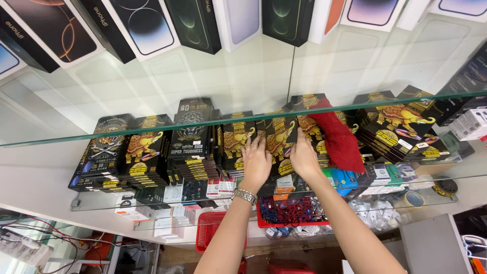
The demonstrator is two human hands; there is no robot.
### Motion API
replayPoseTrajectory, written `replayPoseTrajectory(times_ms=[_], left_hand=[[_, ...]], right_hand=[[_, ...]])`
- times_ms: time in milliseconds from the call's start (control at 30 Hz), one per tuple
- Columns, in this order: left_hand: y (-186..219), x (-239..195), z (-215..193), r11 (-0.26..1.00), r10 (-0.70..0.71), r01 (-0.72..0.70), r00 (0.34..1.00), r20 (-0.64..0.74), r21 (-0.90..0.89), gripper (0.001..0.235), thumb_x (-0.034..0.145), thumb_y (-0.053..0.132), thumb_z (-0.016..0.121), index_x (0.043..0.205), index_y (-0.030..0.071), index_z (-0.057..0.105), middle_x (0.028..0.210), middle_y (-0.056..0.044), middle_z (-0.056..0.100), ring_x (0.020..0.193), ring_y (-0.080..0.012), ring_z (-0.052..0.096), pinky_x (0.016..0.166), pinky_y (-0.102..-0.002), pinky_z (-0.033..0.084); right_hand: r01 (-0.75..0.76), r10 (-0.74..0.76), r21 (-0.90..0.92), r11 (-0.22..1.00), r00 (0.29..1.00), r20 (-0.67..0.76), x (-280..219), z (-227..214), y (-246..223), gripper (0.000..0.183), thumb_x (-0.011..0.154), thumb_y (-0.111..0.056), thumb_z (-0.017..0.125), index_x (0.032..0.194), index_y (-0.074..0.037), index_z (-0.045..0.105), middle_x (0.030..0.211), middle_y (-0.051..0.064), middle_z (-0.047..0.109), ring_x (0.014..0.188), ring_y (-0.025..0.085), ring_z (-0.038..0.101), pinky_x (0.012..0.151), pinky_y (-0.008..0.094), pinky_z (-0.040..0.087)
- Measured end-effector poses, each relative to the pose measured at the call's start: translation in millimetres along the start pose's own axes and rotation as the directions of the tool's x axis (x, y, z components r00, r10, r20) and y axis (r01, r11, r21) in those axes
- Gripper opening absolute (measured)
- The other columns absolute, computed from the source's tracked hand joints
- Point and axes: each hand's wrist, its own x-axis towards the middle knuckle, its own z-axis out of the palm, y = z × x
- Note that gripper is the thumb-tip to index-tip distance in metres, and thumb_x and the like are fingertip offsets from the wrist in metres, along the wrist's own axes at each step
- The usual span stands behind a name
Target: The person wipes the surfaces of multiple small product boxes on a glass shelf using a red cloth. They handle the boxes one at a time, wiping each and then placing it back on the shelf. The action is repeated across several boxes in a row.
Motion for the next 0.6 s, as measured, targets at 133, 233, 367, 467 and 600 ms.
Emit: replayPoseTrajectory(times_ms=[133,233,367,467,600], left_hand=[[-15.8,-8.0,4.1,0.986,0.129,-0.137,0.987,0.097,0.091,0.057,0.094,0.021,0.056,0.145,-0.002,0.049,0.157,-0.023,0.041,0.152,-0.046,0.022,0.12,-0.065,0.009],[-27.2,-6.7,-0.9,0.978,0.119,-0.153,0.968,0.222,0.142,0.064,0.096,0.028,0.056,0.15,-0.003,0.041,0.162,-0.022,0.032,0.153,-0.0445,0.014,0.123,-0.064,0.001],[-32.3,-4.7,-9.5,0.98,0.088,-0.149,0.919,0.383,0.132,0.071,0.097,0.035,0.056,0.156,0.002,0.032,0.167,-0.019,0.016,0.156,-0.0422,0.003,0.122,-0.062,-0.003],[-33.1,-7.0,-12.5,0.981,0.064,-0.142,0.885,0.46,0.136,0.079,0.095,0.042,0.061,0.157,0.006,0.027,0.169,-0.017,0.007,0.156,-0.0405,-0.002,0.122,-0.062,-0.004],[-36.8,-12.3,-5.5,0.964,0.112,-0.2,0.902,0.417,0.175,0.085,0.091,0.04,0.068,0.159,0.008,0.028,0.17,-0.017,0.004,0.156,-0.0411,-0.003,0.121,-0.064,-0.004]], right_hand=[[-0.052,0.051,0.033,0.998,0.997,0.05,26.1,31.6,0.1,0.062,0.099,-0.012,0.05,0.156,0.002,0.029,0.132,0.034,0.054,0.115,0.049,0.06,0.099,0.053,0.047],[-0.042,0.043,-0.019,0.999,0.998,0.056,35.5,48.2,10.2,0.064,0.099,-0.014,0.05,0.157,0.0,0.029,0.132,0.033,0.056,0.116,0.049,0.06,0.1,0.051,0.048],[0.214,-0.217,-0.115,0.97,0.976,-0.02,36.4,62.3,26.4,0.081,0.081,-0.013,0.064,0.152,0.008,0.03,0.139,0.034,0.052,0.124,0.05,0.055,0.105,0.047,0.047],[0.135,-0.102,-0.262,0.956,0.986,0.135,34.4,74.9,30.7,0.085,0.081,-0.025,0.072,0.153,0.001,0.034,0.15,0.036,0.038,0.133,0.05,0.045,0.109,0.046,0.044],[0.197,-0.143,-0.392,0.899,0.976,0.164,27.3,94.9,33.5,0.071,0.093,-0.036,0.064,0.151,-0.002,0.039,0.155,0.035,0.031,0.145,0.05,0.029,0.116,0.056,0.03]])
